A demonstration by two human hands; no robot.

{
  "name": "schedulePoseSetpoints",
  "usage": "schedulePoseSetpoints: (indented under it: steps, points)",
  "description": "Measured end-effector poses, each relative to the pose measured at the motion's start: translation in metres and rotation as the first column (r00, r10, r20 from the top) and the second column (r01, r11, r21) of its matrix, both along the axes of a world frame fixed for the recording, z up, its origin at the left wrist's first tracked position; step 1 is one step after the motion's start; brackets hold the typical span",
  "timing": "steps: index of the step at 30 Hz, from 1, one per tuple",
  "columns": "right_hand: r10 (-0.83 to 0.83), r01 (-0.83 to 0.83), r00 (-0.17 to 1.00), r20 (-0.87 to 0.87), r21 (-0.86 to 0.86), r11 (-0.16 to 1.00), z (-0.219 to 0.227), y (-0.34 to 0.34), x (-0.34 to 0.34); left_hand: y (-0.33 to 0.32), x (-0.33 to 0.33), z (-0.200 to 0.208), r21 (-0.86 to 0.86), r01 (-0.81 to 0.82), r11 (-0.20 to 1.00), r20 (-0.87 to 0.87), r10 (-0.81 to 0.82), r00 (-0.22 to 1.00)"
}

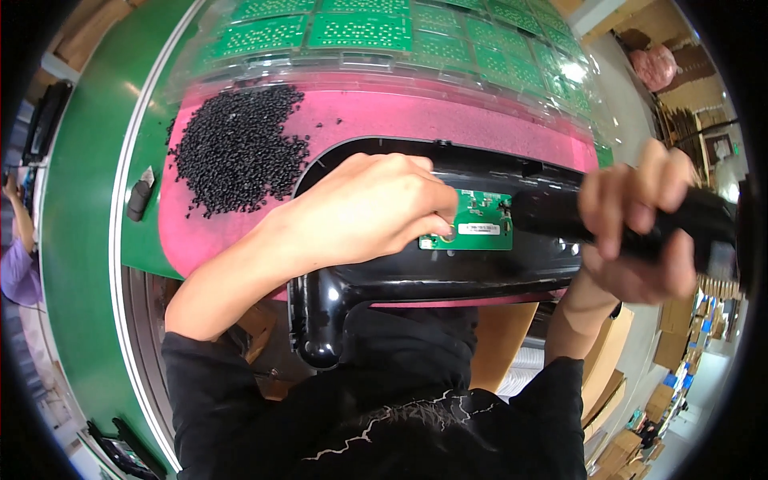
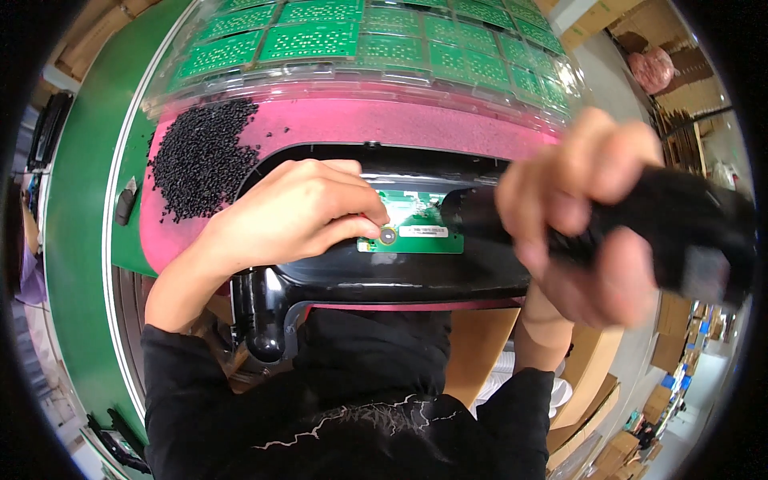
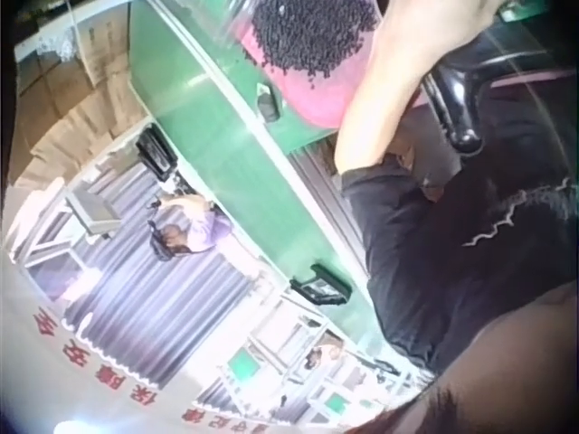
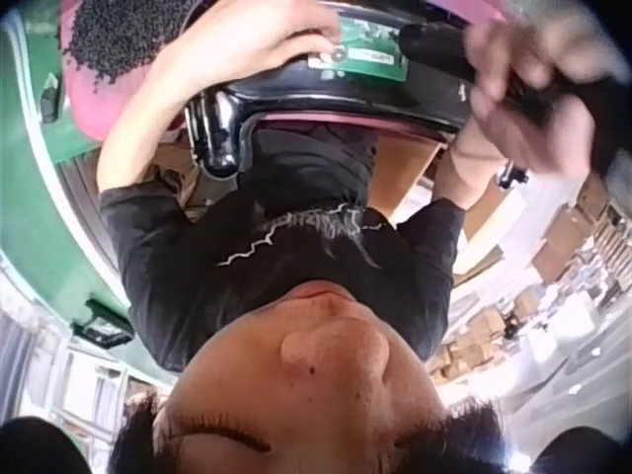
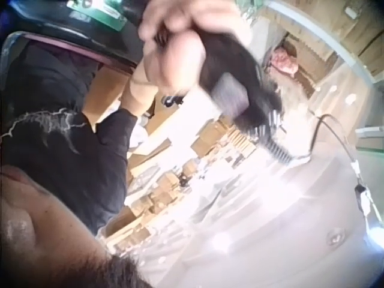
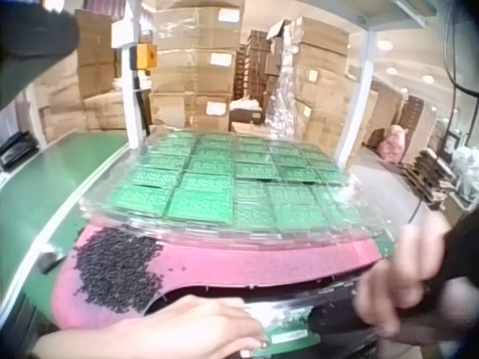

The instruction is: Assemble electronic components by installing circuit boards into plastic housings and securing them with an electric screwdriver on a production line.

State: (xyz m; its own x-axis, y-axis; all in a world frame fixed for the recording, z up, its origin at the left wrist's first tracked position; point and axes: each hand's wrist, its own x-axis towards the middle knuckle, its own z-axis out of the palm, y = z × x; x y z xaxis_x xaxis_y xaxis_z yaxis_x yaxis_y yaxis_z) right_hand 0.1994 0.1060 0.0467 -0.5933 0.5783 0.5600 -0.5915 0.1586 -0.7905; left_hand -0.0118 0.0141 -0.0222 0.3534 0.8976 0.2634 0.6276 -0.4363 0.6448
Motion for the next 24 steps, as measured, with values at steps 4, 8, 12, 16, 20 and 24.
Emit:
schedulePoseSetpoints:
  steps: [4, 8, 12, 16, 20, 24]
  points:
    - [0.058, -0.083, 0.958, -0.281, -0.078, 0.993, 0.017, -0.015, -0.010, 0.002, -0.001, 0.005, 0.032, -0.024, 0.999, 0.230, 0.016, 0.973]
    - [0.030, -0.062, 0.956, -0.291, -0.100, 0.993, 0.020, -0.019, -0.016, -0.004, -0.001, 0.007, 0.044, -0.073, 0.996, 0.323, 0.055, 0.945]
    - [-0.015, -0.013, 0.960, -0.278, -0.098, 0.995, 0.019, -0.016, -0.015, -0.002, 0.000, 0.005, 0.116, -0.099, 0.988, 0.337, 0.055, 0.940]
    - [-0.032, -0.004, 0.956, -0.291, -0.122, 0.993, 0.012, -0.017, -0.018, -0.002, -0.003, 0.005, 0.124, -0.153, 0.980, 0.265, 0.116, 0.957]
    - [-0.058, 0.024, 0.958, -0.282, -0.122, 0.992, 0.005, -0.016, -0.024, 0.001, 0.000, 0.008, 0.178, -0.176, 0.968, 0.243, 0.130, 0.961]
    - [-0.002, -0.008, 0.980, -0.199, -0.048, 0.999, -0.013, -0.008, -0.034, -0.004, -0.003, 0.002, 0.267, -0.232, 0.935, 0.194, 0.183, 0.964]
